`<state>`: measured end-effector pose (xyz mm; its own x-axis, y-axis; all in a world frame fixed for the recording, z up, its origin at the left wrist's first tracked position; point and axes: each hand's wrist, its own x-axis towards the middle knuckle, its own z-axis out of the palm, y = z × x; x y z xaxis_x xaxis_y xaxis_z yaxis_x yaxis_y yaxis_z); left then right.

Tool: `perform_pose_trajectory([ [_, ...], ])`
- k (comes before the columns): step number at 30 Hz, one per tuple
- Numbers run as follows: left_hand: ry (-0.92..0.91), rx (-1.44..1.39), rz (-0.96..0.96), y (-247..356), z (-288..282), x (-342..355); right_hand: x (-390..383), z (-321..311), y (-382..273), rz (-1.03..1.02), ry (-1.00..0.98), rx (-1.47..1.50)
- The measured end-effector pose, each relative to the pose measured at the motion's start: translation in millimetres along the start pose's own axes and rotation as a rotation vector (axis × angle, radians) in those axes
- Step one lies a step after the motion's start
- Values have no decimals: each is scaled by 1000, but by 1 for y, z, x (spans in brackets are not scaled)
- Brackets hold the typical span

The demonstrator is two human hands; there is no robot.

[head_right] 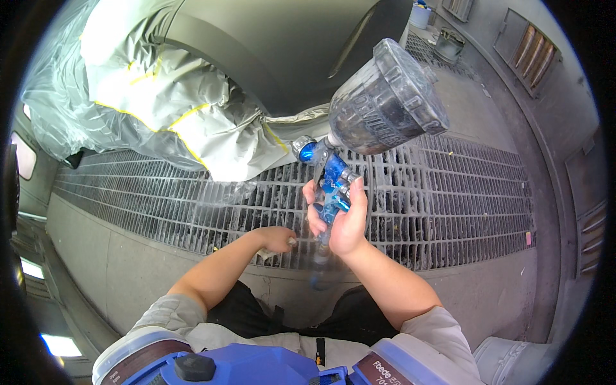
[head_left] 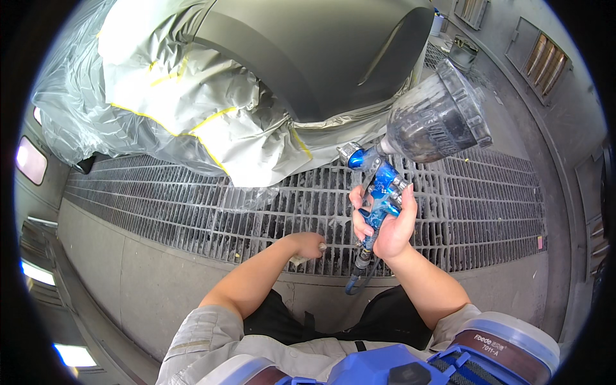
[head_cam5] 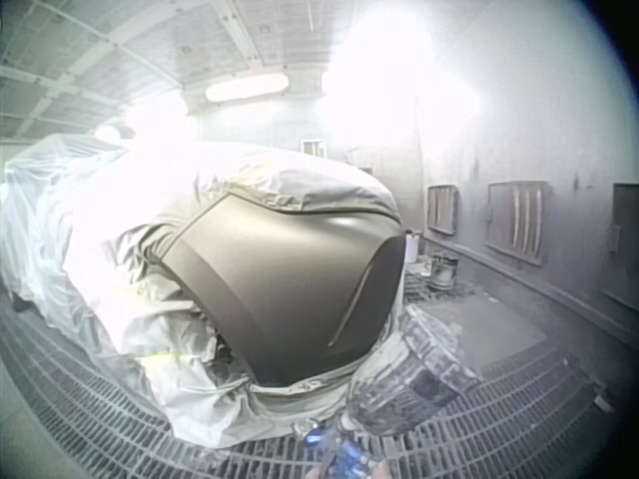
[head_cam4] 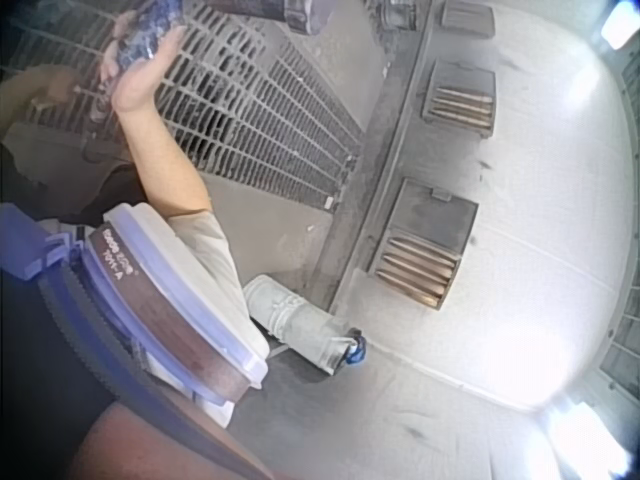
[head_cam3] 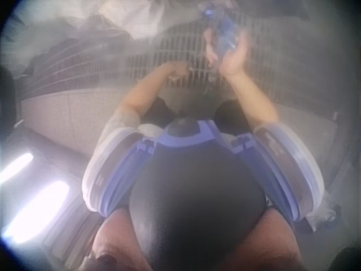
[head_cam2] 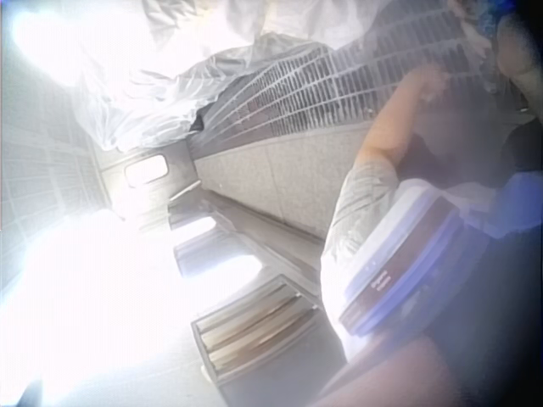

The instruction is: The person uses a spray gun to apply grey paint to a car bumper in a paint booth. They repeatedly wipe the surface with a cloth while spraying, then move around the part to cover different areas. The person briefly pauses to remove a piece of tape from the booth wall before resuming the painting process.

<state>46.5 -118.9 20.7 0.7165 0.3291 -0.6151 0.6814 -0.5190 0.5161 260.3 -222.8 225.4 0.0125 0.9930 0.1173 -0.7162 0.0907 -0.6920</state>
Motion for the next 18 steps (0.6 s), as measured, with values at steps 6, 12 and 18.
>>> perform_pose_trajectory([
  [6, -11, -17, -14, -1, 1, 2, -1, 2, -1, -1, 13, -3],
  [12, 37, -25, -9, -3, 5, 4, -1, 3, -2, -5, 18, -11],
  [18, 33, 6, 3, 1, 3, 1, -1, 3, -5, 42, 50, -85],
])
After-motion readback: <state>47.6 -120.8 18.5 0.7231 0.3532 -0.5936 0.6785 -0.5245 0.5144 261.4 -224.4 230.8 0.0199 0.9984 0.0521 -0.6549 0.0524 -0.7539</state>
